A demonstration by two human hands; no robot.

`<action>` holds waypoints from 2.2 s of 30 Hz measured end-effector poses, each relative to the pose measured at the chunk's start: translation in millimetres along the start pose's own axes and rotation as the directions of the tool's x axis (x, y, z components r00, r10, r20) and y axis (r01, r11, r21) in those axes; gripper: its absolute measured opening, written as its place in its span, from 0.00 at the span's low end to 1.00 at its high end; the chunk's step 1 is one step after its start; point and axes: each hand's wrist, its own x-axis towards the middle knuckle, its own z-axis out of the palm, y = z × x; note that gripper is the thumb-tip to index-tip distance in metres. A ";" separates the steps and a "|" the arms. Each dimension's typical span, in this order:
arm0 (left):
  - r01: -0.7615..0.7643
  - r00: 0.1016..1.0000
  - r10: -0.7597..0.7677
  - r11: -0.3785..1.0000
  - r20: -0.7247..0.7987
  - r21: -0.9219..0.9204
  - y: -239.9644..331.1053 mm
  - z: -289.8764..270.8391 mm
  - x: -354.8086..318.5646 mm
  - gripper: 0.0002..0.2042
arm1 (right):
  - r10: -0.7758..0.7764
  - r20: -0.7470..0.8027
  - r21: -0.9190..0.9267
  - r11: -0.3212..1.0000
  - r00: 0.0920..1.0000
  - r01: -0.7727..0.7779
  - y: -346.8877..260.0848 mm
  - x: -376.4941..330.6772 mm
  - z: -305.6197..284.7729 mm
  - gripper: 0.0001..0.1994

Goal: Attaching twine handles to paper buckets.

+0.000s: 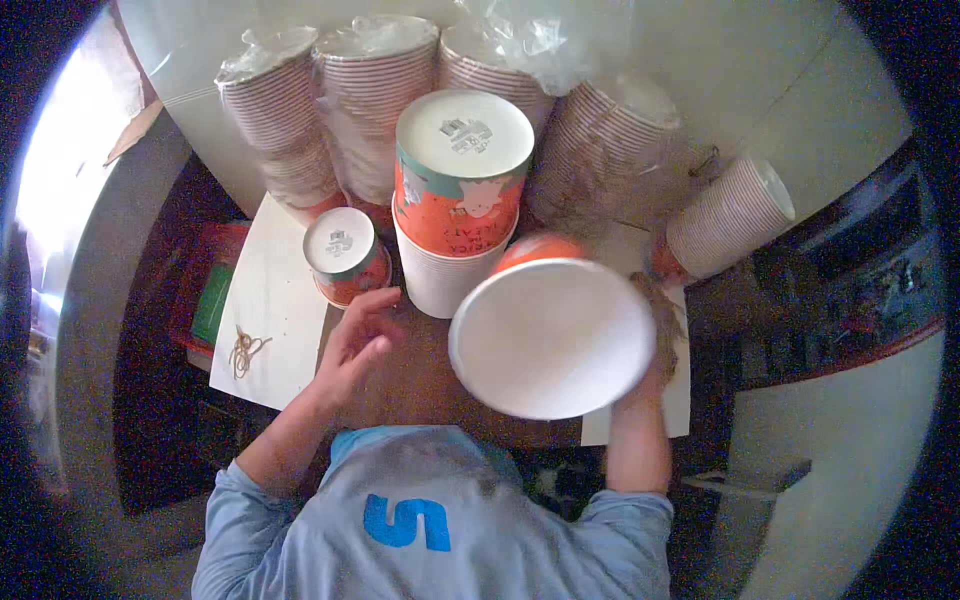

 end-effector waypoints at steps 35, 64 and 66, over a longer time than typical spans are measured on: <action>0.339 0.934 -0.231 0.814 -0.273 0.471 -82.0 -16.4 -32.8 0.08 | -0.045 0.007 -0.983 -0.183 0.999 -0.001 87.4 82.9 -136.7 0.07; -0.256 0.880 0.112 0.931 0.462 0.261 40.1 61.7 29.9 0.22 | 0.450 -0.035 -0.814 0.506 0.893 -0.287 -4.3 -7.1 85.9 0.08; -0.136 0.840 0.077 0.988 0.538 0.071 35.4 75.1 27.0 0.23 | 0.393 -0.012 -0.888 0.419 0.919 -0.191 0.6 -9.8 90.2 0.07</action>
